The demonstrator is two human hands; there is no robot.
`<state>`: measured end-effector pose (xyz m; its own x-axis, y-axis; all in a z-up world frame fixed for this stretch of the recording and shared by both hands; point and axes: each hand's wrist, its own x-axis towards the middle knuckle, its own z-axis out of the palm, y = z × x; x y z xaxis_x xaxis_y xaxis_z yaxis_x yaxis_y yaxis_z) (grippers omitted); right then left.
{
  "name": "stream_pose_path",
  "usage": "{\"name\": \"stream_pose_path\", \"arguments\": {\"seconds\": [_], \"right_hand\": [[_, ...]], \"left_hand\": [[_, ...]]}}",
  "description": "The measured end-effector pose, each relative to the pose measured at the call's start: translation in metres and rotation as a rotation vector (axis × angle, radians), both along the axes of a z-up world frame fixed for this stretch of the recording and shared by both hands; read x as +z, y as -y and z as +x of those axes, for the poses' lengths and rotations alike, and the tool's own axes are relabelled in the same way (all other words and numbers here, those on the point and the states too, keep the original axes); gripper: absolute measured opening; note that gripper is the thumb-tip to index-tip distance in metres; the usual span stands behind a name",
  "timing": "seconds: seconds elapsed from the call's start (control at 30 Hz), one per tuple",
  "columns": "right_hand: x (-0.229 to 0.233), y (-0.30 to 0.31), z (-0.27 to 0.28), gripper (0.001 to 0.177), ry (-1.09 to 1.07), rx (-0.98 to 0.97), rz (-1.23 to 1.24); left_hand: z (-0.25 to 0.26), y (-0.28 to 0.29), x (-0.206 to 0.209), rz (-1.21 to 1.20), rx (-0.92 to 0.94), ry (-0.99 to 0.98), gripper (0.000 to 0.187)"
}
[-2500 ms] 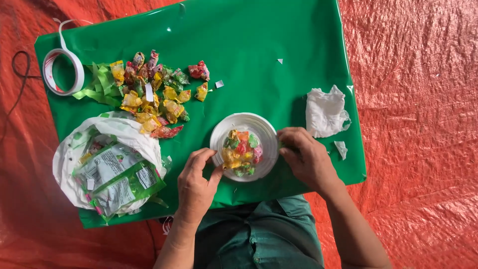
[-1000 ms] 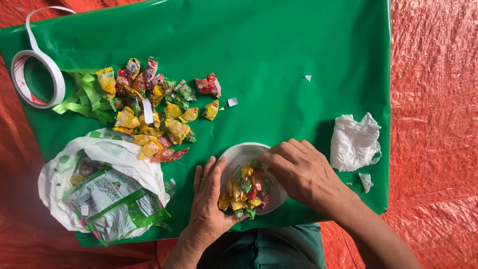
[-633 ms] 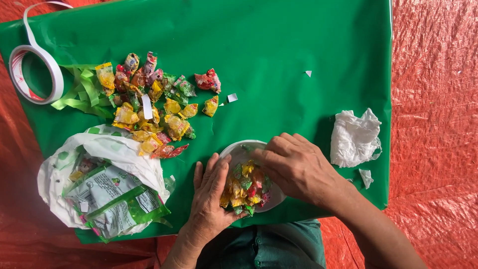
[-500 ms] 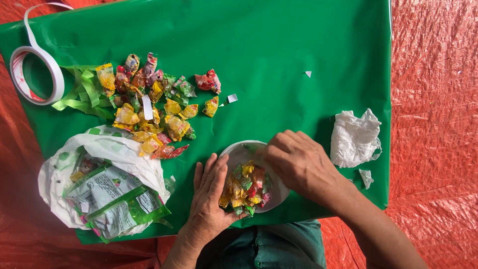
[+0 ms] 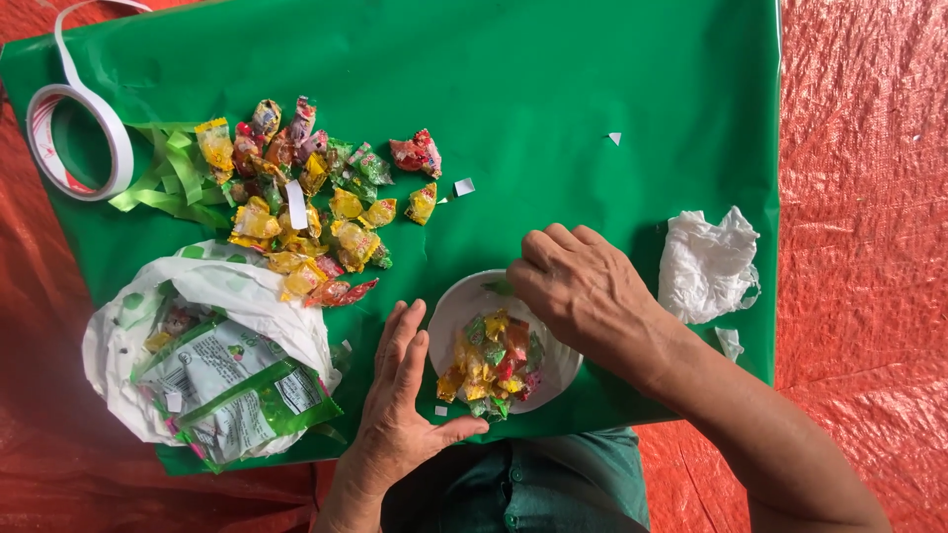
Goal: The person arranges individually wrapped candies into a small white bowl on a green table. They repeatedly pick up candies from a pile and place them into the bowl, adjusting their positions with both hands.
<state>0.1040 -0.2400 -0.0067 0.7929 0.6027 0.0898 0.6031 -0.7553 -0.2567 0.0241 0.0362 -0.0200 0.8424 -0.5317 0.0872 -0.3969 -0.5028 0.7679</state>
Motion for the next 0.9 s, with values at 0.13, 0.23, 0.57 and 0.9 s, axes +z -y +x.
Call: {"name": "stream_pose_path", "arguments": {"seconds": [0.13,0.23,0.57,0.9], "right_hand": [[-0.001,0.013,-0.008,0.013,-0.100,-0.052,0.145],[0.013,0.028,-0.027,0.009,-0.265,-0.188,0.297],[0.038,-0.007,-0.160,0.028,-0.205,-0.089,0.893],[0.049,0.024,-0.162,0.037,-0.693,0.107,1.014]], "left_hand": [[-0.003,-0.002,0.007,-0.017,-0.002,0.016,0.125],[-0.017,-0.004,0.017,-0.038,0.027,0.014,0.107],[-0.056,0.056,0.059,-0.388,-0.037,-0.334,0.034],[-0.054,0.071,0.066,-0.241,-0.349,-0.576,0.021]]}}
